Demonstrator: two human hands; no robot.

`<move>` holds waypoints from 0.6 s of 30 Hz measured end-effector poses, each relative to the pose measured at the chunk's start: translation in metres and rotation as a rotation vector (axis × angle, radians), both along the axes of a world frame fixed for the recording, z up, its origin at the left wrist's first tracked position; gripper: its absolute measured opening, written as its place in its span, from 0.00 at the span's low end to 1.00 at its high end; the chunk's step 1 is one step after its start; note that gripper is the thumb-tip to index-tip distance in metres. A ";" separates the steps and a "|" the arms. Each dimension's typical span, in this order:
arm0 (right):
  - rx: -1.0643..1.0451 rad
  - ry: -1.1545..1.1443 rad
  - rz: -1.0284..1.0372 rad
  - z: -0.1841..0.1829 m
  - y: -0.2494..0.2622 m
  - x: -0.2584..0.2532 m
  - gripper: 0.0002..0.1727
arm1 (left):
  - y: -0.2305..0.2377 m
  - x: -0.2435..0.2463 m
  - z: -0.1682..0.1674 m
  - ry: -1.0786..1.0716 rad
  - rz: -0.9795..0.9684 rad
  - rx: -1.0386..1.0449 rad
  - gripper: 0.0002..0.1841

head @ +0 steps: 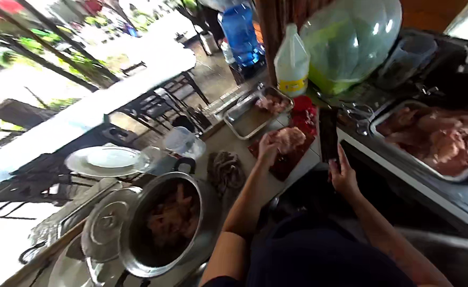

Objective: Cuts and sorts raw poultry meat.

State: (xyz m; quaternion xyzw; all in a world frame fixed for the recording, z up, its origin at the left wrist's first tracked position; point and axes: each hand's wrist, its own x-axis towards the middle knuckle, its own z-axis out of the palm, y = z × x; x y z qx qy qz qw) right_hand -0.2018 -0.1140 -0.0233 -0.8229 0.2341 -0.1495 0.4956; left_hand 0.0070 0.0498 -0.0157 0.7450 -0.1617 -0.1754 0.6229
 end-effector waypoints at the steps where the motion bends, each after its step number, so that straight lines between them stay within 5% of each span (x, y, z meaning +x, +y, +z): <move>1: -0.034 0.047 0.022 0.001 -0.002 0.002 0.35 | 0.004 0.004 -0.008 0.003 -0.011 0.064 0.23; 5: -0.176 0.145 0.115 0.022 0.008 0.016 0.35 | 0.008 0.002 -0.015 0.022 0.027 0.170 0.27; 11: -0.486 -0.325 0.035 0.051 0.036 0.049 0.36 | 0.023 -0.017 -0.028 -0.150 0.112 0.047 0.20; 18: -0.482 0.371 0.345 0.035 0.050 0.077 0.39 | 0.019 -0.006 -0.033 -0.104 0.183 0.015 0.13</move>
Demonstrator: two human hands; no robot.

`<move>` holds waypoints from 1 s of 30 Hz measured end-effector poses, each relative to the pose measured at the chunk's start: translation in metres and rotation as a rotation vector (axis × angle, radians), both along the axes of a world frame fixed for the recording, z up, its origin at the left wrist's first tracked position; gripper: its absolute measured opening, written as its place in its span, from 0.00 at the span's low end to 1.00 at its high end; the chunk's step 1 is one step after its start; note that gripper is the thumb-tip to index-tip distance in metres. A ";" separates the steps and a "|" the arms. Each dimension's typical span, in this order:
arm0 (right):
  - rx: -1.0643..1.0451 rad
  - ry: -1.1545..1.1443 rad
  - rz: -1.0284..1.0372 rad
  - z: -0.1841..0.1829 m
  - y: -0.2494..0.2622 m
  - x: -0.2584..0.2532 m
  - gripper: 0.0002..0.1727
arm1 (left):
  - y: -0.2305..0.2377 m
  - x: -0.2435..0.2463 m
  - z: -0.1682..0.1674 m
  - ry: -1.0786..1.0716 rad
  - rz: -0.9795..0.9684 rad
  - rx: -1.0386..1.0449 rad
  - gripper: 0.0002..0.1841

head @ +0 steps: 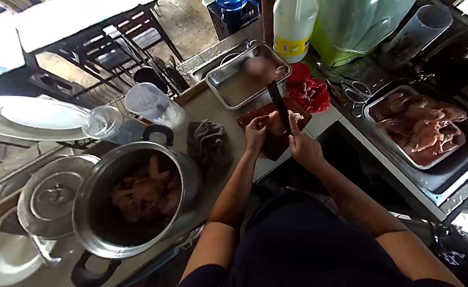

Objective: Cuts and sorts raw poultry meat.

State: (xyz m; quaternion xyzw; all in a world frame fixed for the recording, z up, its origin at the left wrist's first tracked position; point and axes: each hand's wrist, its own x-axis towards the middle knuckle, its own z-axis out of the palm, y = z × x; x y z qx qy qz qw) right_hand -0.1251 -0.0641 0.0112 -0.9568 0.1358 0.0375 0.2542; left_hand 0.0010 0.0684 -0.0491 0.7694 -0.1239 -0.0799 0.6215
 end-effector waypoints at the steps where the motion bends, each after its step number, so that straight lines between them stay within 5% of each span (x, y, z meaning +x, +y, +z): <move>1: -0.012 0.001 0.008 0.000 0.000 -0.001 0.39 | 0.000 -0.001 0.000 -0.002 0.004 0.017 0.14; 8: -0.038 -0.257 -0.020 0.016 -0.006 -0.008 0.37 | -0.005 -0.006 -0.003 0.030 0.074 -0.119 0.20; 11: -0.070 -0.421 -0.057 0.021 -0.005 -0.009 0.37 | -0.002 -0.008 -0.002 0.026 0.121 -0.097 0.14; 15: -0.082 -0.184 0.004 -0.005 0.001 -0.003 0.38 | -0.003 -0.006 -0.006 0.030 0.136 -0.094 0.10; 22: -0.147 -0.150 0.045 -0.016 0.004 -0.006 0.38 | -0.003 -0.004 0.002 0.023 0.119 0.032 0.11; 26: -0.069 -0.170 0.028 0.029 -0.008 0.001 0.36 | 0.012 -0.003 0.012 -0.033 0.065 0.129 0.20; 30: -0.136 -0.808 0.043 0.121 -0.016 -0.015 0.33 | 0.041 0.001 0.021 -0.156 0.198 0.151 0.22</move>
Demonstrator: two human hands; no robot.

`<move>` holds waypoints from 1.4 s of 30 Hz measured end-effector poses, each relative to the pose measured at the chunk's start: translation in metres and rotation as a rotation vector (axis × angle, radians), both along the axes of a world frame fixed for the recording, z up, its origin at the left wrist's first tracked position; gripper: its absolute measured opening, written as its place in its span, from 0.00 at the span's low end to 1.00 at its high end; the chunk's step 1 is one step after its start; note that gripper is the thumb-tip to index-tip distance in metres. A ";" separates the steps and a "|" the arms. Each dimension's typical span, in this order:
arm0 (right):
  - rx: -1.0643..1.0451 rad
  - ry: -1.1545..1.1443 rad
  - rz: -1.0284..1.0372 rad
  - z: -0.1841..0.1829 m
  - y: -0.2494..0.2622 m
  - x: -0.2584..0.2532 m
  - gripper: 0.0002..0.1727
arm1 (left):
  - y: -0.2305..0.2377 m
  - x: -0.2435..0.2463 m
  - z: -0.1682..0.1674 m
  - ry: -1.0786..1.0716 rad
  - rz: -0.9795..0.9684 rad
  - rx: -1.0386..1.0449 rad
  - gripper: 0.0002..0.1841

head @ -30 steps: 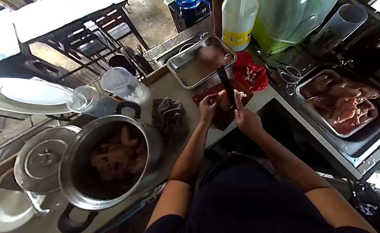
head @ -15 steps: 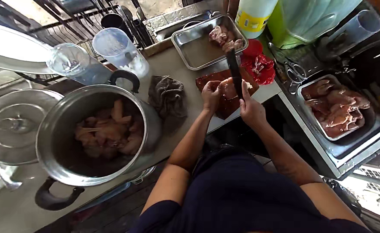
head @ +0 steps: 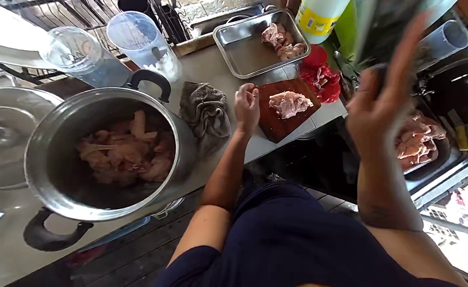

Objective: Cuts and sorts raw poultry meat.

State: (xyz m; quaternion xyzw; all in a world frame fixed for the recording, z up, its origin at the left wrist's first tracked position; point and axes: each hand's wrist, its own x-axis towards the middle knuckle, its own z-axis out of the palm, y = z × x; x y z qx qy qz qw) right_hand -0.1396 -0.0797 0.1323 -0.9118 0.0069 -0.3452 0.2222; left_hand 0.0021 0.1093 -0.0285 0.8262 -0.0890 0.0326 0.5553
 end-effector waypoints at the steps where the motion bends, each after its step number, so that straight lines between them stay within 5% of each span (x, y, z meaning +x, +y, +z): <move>1: 0.049 -0.167 0.011 0.008 0.003 -0.003 0.28 | 0.007 0.000 0.000 -0.040 0.054 -0.035 0.21; 3: 0.049 -0.225 -0.071 -0.027 0.008 -0.004 0.21 | 0.015 -0.001 0.001 -0.117 0.156 -0.148 0.20; 6: -0.092 0.458 -0.079 -0.123 0.016 0.002 0.34 | 0.016 -0.008 0.002 -0.229 0.252 -0.237 0.15; 9: -0.141 0.928 -0.053 -0.119 0.024 0.021 0.38 | 0.006 -0.018 0.005 -0.205 0.146 -0.089 0.15; 12: -0.254 0.992 -0.113 -0.107 0.035 0.026 0.38 | -0.016 -0.014 0.003 -0.264 -0.115 0.064 0.13; 16: -0.281 0.968 -0.148 -0.114 0.038 0.024 0.41 | -0.041 -0.005 -0.015 -0.213 -0.376 0.223 0.22; 19: -0.023 0.923 -0.037 -0.120 0.013 0.021 0.40 | -0.044 -0.008 -0.026 -0.162 -0.367 0.161 0.20; 23: 0.783 0.821 0.154 -0.143 -0.035 0.019 0.38 | -0.045 -0.008 -0.035 -0.229 -0.360 0.079 0.18; 25: 0.976 0.805 0.158 -0.143 -0.041 0.020 0.37 | -0.045 -0.009 -0.035 -0.249 -0.352 0.069 0.18; 27: 0.831 0.818 0.121 -0.133 -0.036 0.020 0.37 | -0.045 -0.009 -0.035 -0.233 -0.343 0.075 0.18; 31: 0.056 0.651 -0.085 -0.099 -0.007 0.009 0.38 | -0.043 -0.009 -0.035 -0.237 -0.313 0.091 0.16; 34: -0.056 0.557 -0.109 -0.092 0.004 0.010 0.38 | -0.043 -0.010 -0.036 -0.267 -0.301 0.074 0.14; 42: -0.188 0.749 -0.084 -0.127 0.013 0.012 0.38 | -0.042 -0.010 -0.035 -0.231 -0.319 0.089 0.14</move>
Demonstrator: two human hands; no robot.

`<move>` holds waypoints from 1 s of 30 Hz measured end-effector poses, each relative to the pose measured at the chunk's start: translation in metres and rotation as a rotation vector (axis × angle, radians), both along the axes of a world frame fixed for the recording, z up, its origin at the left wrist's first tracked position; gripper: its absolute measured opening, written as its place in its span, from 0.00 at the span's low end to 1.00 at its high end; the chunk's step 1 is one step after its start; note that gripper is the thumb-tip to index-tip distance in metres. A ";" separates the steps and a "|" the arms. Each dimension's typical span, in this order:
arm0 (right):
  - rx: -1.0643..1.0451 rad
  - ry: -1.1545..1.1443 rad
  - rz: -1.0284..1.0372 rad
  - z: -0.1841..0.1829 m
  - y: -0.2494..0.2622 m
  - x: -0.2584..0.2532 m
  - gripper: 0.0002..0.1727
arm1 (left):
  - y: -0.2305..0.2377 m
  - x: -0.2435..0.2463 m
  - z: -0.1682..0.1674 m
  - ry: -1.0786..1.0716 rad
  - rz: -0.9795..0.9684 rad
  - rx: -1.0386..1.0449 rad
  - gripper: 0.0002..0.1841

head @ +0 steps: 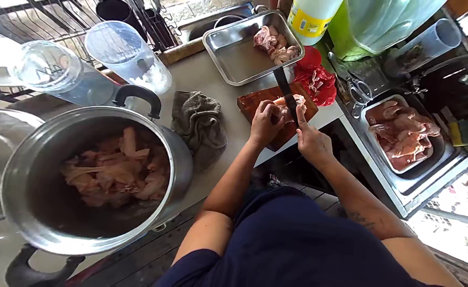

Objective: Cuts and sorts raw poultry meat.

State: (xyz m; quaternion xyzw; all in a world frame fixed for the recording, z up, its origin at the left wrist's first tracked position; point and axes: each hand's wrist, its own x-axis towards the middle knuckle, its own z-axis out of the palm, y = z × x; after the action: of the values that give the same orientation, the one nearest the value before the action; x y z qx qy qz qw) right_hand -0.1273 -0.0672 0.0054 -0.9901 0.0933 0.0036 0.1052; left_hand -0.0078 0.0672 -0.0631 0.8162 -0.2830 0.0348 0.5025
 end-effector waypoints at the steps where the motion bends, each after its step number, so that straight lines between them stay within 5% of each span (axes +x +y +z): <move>1: -0.016 0.015 0.010 -0.001 0.002 -0.001 0.37 | 0.000 0.000 -0.001 -0.003 -0.002 0.002 0.14; 7: 0.002 -0.013 0.036 0.016 -0.002 0.005 0.37 | 0.002 0.000 0.001 0.010 -0.019 -0.039 0.15; 13: -0.017 -0.794 0.055 0.097 0.002 0.002 0.33 | 0.023 -0.005 -0.018 -0.056 0.234 -0.458 0.19; 15: -0.017 -0.657 0.019 0.062 0.002 -0.002 0.30 | 0.029 -0.007 -0.021 -0.112 0.316 -0.568 0.16; 17: 0.053 -0.200 -0.035 0.013 0.004 0.001 0.34 | 0.030 -0.006 -0.020 -0.232 0.341 -0.587 0.11; 19: 0.069 0.163 -0.051 0.007 0.001 0.016 0.39 | 0.025 -0.001 -0.014 -0.316 0.312 -0.478 0.11; 25: 0.012 0.241 -0.074 0.017 0.014 0.019 0.40 | -0.008 0.013 0.011 -0.033 -0.151 0.149 0.27; 30: -0.011 0.297 -0.074 0.029 0.015 -0.005 0.40 | -0.012 0.009 0.008 -0.005 -0.115 0.183 0.24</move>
State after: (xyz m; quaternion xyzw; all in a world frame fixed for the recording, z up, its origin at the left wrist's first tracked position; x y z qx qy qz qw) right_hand -0.1320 -0.0524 0.0339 -0.9751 0.1443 0.1455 0.0849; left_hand 0.0012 0.0555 -0.0556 0.8411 -0.3325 -0.0183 0.4262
